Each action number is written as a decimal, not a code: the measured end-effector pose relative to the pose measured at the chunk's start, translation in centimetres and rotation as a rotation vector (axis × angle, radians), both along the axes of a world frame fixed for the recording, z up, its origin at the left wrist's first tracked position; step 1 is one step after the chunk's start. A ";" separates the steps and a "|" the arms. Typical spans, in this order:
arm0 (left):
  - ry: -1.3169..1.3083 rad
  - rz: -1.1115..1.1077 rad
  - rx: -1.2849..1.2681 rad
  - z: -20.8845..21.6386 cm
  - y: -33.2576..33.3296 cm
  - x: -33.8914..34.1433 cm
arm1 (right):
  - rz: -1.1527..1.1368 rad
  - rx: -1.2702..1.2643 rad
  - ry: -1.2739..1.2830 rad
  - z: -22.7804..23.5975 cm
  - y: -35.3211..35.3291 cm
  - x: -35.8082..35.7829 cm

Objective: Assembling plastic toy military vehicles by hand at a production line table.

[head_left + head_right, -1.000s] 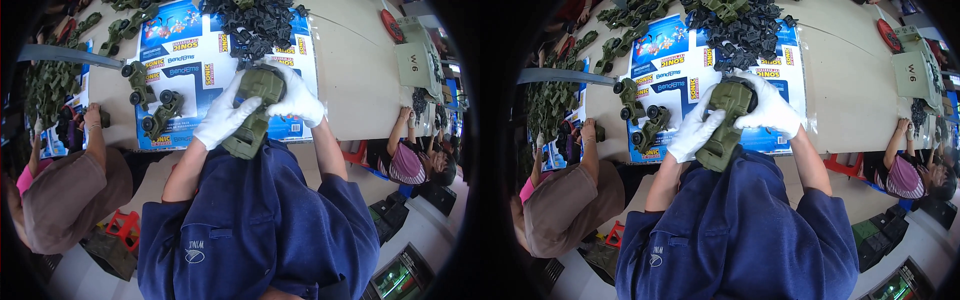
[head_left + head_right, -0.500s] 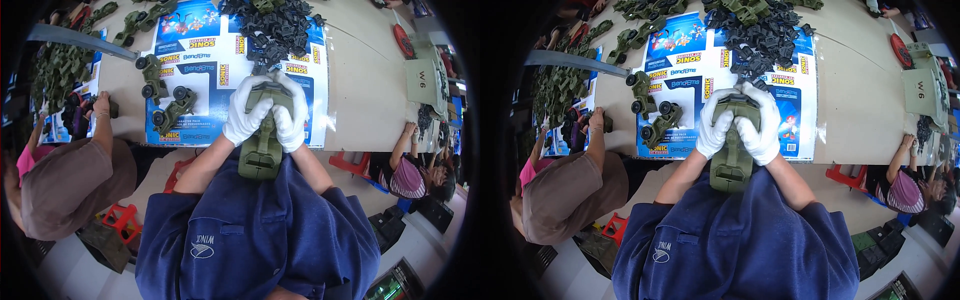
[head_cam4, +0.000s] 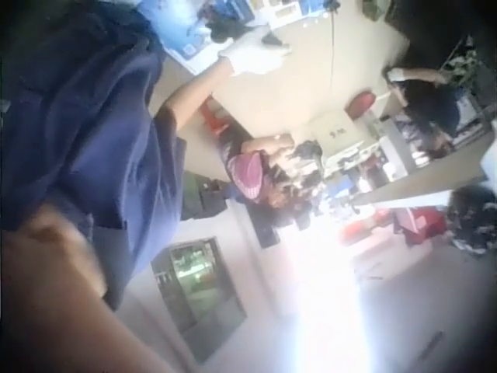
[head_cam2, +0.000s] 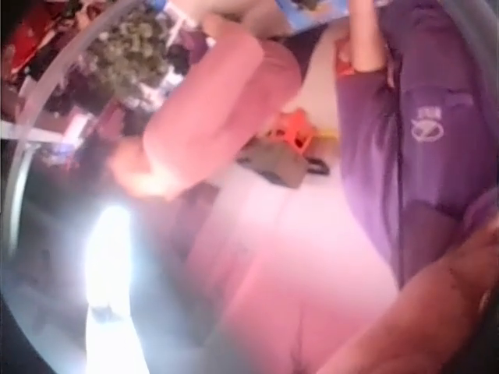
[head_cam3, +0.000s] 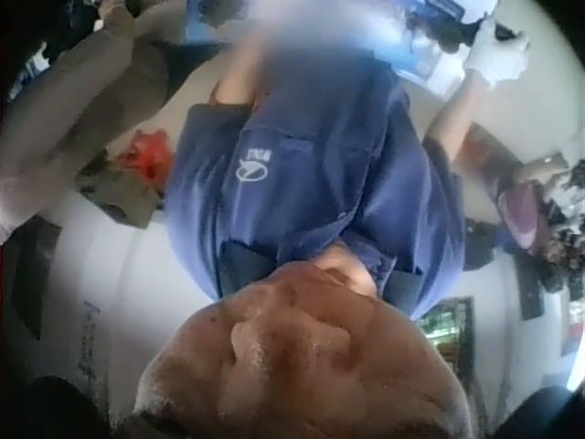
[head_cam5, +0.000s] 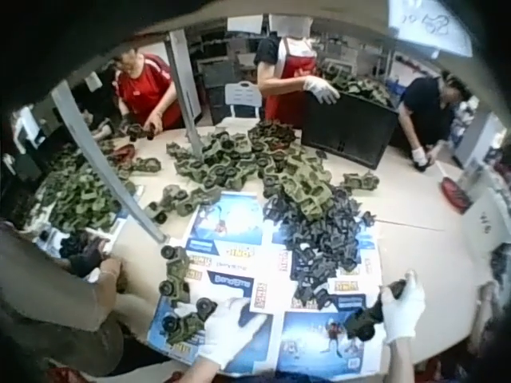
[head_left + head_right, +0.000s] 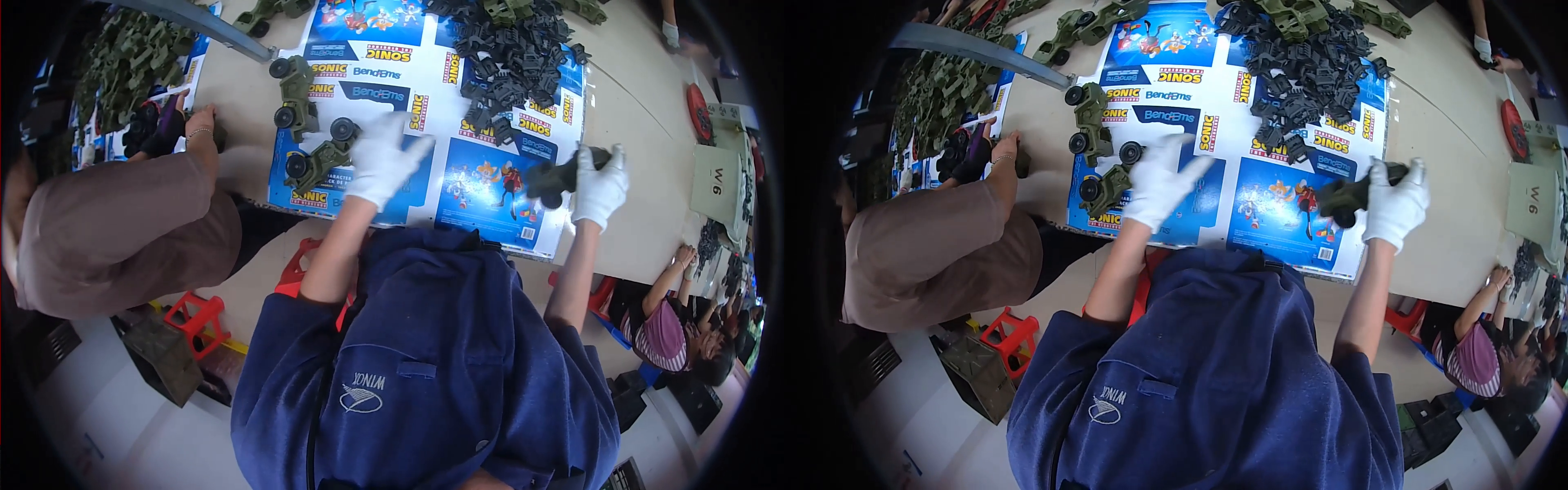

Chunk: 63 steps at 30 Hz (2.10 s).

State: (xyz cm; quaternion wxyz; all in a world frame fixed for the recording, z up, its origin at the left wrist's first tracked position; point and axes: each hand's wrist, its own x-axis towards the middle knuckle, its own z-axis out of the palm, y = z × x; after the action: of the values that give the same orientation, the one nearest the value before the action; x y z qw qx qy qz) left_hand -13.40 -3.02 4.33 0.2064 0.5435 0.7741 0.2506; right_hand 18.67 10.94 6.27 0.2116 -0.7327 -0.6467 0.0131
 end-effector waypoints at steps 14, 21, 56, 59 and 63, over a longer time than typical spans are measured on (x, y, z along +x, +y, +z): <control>-0.961 0.131 -0.152 -7.5 -3.9 -7.2 | 0.363 -0.321 -0.018 -10.6 -1.3 -9.8; -1.273 0.193 -0.240 -8.1 -2.4 -4.3 | 0.144 -0.967 0.447 -8.2 -2.8 -4.4; -0.977 -0.151 -0.285 5.1 -1.1 2.9 | 0.811 -0.958 1.631 -1.9 -4.3 -7.1; -1.051 -0.128 -0.250 5.4 -1.2 3.0 | 0.847 -0.944 1.647 -1.7 -4.3 -6.9; -1.045 -0.143 -0.272 5.7 -1.3 3.0 | 0.884 -0.923 1.650 -1.8 -4.2 -7.0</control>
State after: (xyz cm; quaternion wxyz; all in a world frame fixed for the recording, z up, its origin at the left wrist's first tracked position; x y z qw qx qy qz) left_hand -10.36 -4.30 10.01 0.6484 0.3662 0.5552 0.3704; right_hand 11.64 6.71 4.46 0.2633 -0.2036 -0.4439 0.8320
